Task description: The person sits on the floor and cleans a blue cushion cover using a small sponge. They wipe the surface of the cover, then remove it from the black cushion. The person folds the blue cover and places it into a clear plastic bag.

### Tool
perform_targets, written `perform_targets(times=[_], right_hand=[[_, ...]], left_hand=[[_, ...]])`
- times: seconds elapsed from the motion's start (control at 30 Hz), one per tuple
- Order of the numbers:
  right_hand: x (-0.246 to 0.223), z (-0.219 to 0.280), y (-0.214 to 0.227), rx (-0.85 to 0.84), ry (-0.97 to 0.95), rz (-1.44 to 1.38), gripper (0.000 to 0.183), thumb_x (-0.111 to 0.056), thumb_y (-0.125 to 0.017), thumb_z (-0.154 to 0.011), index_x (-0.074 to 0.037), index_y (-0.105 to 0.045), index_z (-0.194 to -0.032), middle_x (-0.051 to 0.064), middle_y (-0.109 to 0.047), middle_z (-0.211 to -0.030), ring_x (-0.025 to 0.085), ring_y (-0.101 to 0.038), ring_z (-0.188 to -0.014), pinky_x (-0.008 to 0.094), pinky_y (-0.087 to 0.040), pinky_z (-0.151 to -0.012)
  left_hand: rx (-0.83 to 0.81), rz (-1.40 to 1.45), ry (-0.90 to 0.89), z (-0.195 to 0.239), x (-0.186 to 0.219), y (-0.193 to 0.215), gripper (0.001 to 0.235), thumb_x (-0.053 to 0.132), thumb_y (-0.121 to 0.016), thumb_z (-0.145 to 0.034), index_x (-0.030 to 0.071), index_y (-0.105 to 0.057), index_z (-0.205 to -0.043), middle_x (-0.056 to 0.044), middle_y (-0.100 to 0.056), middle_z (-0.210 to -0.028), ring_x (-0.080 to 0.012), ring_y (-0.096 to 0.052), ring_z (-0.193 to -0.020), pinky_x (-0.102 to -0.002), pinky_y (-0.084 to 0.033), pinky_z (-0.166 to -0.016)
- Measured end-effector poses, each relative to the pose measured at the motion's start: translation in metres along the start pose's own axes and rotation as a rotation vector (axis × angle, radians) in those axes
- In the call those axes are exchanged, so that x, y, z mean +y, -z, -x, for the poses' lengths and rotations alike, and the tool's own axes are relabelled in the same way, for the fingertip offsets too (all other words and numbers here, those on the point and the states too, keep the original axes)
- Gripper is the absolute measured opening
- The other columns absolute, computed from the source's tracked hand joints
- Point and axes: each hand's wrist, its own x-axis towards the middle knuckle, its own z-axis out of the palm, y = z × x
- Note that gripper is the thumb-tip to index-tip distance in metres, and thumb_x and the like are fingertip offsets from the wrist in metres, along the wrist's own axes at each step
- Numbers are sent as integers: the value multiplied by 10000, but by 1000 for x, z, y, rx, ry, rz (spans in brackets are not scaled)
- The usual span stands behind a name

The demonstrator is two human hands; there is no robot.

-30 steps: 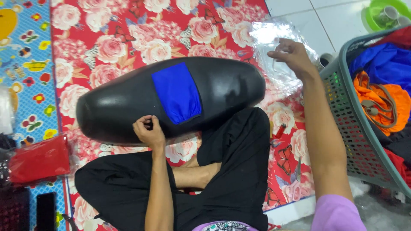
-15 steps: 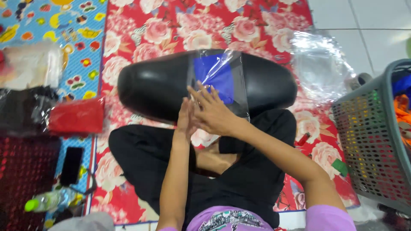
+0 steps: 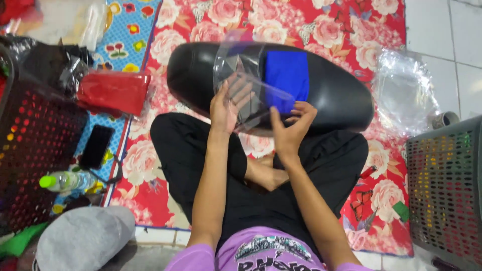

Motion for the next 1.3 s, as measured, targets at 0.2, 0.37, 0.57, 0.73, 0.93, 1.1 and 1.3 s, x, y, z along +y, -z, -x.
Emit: perform_targets(times=[0.2, 0.37, 0.57, 0.73, 0.93, 1.1, 1.3], right_hand=[[3, 16, -9, -133, -1299, -965, 578, -345, -881, -840, -86, -460, -1140, 246, -601, -1160, 402, -675, -942, 495, -612, -654], [-11, 1, -21, -186, -1238, -1098, 376, -226, -843, -860, -42, -727, -1167, 156, -735, -1158, 321, -723, -1012, 407, -543, -872], [-7, -8, -34, -94, -1083, -1013, 131, -76, -839, -845, -19, -756, -929, 165, -783, -948, 280, -785, -837, 387, -651, -772], [-20, -25, -20, -168, -899, -981, 151, -15, -838, -825, 23, -715, -905, 236, -743, -1113, 357, -779, -926, 425, -656, -785], [-25, -30, -14, -185, -826, -996, 277, 53, -810, -839, 91, -643, -1056, 279, -732, -1095, 430, -772, -891, 516, -671, -758], [-27, -32, -9, -147, -907, -1000, 181, 15, -829, -840, 28, -683, -946, 225, -755, -1047, 315, -784, -830, 448, -692, -684], [-46, -43, 10, -251, -845, -948, 125, -39, -805, -877, 36, -705, -881, 240, -746, -1093, 367, -785, -882, 468, -674, -723]], left_hand=[[-109, 25, -71, 5, -1, 0, 420, 360, -617, -1057, 94, -640, -1381, -200, -646, -1370, -407, -613, -1270, -594, -494, -1085], [-105, 20, -80, 7, 0, 2, 421, 304, -605, -1063, 42, -621, -1393, -208, -642, -1369, -375, -599, -1296, -551, -497, -1107], [35, 18, -161, -2, 4, 12, 298, 22, -693, -964, -35, -662, -1255, -270, -719, -1167, -502, -672, -1118, -624, -564, -999], [110, -86, -139, -5, 7, 27, 433, -41, -678, -931, -25, -567, -1349, -300, -700, -1135, -525, -716, -988, -634, -616, -898], [182, -316, -76, -3, 9, 25, 410, 120, -754, -919, 15, -591, -1280, -267, -728, -1088, -437, -775, -857, -534, -679, -722], [108, -633, -218, 11, 19, 7, 497, -4, -773, -867, 121, -604, -1317, -160, -656, -1243, -336, -769, -936, -409, -723, -647], [-18, -1155, -544, 15, 19, 0, 247, 150, -843, -866, 251, -809, -1089, 22, -712, -1075, -196, -743, -1008, -318, -618, -832]])
